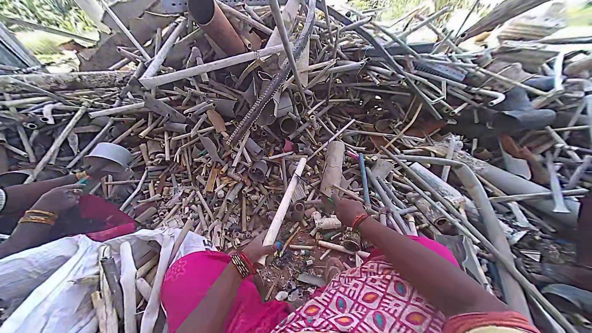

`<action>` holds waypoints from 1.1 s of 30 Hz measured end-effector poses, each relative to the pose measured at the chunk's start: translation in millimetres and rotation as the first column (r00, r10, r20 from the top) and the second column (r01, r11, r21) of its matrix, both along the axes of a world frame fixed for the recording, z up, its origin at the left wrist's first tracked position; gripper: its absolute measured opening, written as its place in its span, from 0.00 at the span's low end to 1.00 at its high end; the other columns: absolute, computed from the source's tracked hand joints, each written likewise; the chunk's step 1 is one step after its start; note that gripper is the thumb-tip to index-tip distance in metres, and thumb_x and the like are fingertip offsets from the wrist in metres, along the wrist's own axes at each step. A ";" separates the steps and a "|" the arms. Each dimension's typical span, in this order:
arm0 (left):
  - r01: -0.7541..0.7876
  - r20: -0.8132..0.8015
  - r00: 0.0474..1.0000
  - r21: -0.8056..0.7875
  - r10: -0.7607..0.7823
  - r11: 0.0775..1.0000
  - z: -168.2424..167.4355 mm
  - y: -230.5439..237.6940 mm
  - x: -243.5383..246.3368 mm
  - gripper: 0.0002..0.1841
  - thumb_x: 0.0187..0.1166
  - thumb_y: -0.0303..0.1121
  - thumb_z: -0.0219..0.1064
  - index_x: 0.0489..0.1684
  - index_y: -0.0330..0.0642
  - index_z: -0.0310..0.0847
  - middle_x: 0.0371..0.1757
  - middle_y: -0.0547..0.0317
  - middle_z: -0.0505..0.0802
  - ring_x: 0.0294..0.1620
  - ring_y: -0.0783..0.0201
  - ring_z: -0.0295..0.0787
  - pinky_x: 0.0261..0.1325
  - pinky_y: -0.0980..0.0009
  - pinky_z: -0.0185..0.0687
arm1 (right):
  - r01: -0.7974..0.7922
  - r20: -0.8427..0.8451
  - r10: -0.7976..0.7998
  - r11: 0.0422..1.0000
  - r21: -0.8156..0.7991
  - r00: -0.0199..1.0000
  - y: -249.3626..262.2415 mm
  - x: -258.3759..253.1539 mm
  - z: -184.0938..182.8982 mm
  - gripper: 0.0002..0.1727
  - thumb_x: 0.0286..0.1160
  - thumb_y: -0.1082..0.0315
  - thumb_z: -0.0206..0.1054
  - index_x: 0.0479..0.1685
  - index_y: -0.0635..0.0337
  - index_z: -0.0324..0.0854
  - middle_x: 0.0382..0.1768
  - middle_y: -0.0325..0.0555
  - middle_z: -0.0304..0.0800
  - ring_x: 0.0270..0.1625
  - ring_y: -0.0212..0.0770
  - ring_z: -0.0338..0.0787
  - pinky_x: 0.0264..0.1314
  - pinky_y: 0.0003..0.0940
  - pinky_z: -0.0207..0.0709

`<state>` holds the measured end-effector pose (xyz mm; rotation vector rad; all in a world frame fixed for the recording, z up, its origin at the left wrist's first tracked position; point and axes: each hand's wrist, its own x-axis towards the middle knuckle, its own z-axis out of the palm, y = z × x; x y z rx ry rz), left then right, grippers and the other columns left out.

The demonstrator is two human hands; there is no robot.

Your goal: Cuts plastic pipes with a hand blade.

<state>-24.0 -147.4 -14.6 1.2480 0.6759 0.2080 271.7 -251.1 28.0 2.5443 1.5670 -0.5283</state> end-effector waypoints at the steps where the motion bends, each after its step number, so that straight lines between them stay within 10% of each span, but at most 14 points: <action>1: -0.012 -0.013 1.000 -0.011 0.012 1.000 3.5 -0.6 3.0 0.22 0.77 0.24 0.58 0.70 0.36 0.61 0.28 0.68 0.78 0.17 0.77 0.74 0.22 0.81 0.76 | -0.102 -0.010 0.102 0.995 0.002 0.995 -9.0 -6.8 3.5 0.29 0.97 0.54 0.45 0.86 0.64 0.60 0.62 0.73 0.84 0.65 0.72 0.87 0.65 0.68 0.76; 4: -0.102 -0.189 0.978 -0.059 0.089 0.993 17.0 2.1 17.8 0.18 0.86 0.19 0.54 0.73 0.36 0.65 0.31 0.61 0.79 0.18 0.72 0.75 0.23 0.78 0.76 | -0.352 0.028 0.351 0.936 0.014 0.936 -20.3 -10.8 2.2 0.27 0.94 0.59 0.50 0.87 0.62 0.62 0.59 0.75 0.84 0.55 0.75 0.89 0.55 0.69 0.77; 9: -0.040 -0.275 0.960 0.014 0.042 0.999 5.1 1.4 30.1 0.18 0.81 0.17 0.59 0.68 0.32 0.68 0.28 0.62 0.77 0.15 0.75 0.69 0.19 0.80 0.68 | 0.047 -0.040 -0.047 0.999 -0.012 0.998 7.6 15.3 -14.5 0.30 0.97 0.51 0.43 0.88 0.60 0.58 0.62 0.71 0.85 0.66 0.71 0.87 0.65 0.66 0.77; 13: 0.082 -0.323 0.946 0.148 -0.030 0.986 -3.0 0.4 27.8 0.30 0.80 0.25 0.65 0.81 0.33 0.57 0.34 0.60 0.78 0.20 0.74 0.72 0.26 0.77 0.72 | -0.308 -0.110 0.313 0.949 0.061 0.943 4.0 6.4 -35.2 0.27 0.95 0.53 0.49 0.80 0.65 0.67 0.57 0.75 0.85 0.57 0.75 0.89 0.56 0.70 0.77; 17: 0.066 -0.218 0.975 0.139 -0.034 0.988 -24.3 7.6 24.2 0.33 0.70 0.27 0.68 0.77 0.34 0.60 0.34 0.64 0.82 0.18 0.77 0.74 0.23 0.80 0.74 | 0.246 -0.198 -0.226 0.966 0.080 0.954 31.9 61.7 -42.9 0.31 0.96 0.49 0.44 0.85 0.62 0.63 0.65 0.71 0.85 0.70 0.69 0.86 0.70 0.65 0.75; 23: 0.279 -0.524 0.852 0.449 -0.003 0.848 -27.4 20.3 40.4 0.37 0.74 0.30 0.76 0.83 0.29 0.65 0.68 0.29 0.85 0.68 0.43 0.85 0.76 0.49 0.75 | -0.052 -0.289 0.032 0.997 -0.062 0.957 18.5 40.0 -49.4 0.33 0.95 0.44 0.43 0.76 0.65 0.71 0.58 0.72 0.86 0.66 0.71 0.86 0.66 0.69 0.73; 27: 0.492 -0.711 0.703 0.519 0.033 0.700 -19.0 17.4 55.1 0.36 0.79 0.35 0.73 0.87 0.37 0.64 0.71 0.33 0.86 0.73 0.38 0.83 0.79 0.43 0.70 | 0.444 -0.312 -0.427 0.896 -0.017 0.849 30.2 90.4 -59.4 0.36 0.95 0.43 0.40 0.77 0.68 0.72 0.70 0.69 0.82 0.77 0.64 0.81 0.76 0.63 0.70; 33: 0.616 -0.815 0.566 0.519 0.126 0.593 -22.5 15.8 59.6 0.34 0.84 0.38 0.67 0.90 0.40 0.61 0.76 0.35 0.83 0.74 0.36 0.82 0.77 0.41 0.72 | 0.058 -0.343 -0.076 0.996 -0.063 0.936 24.6 47.6 -75.4 0.33 0.95 0.45 0.43 0.71 0.68 0.74 0.60 0.71 0.86 0.67 0.69 0.85 0.67 0.68 0.74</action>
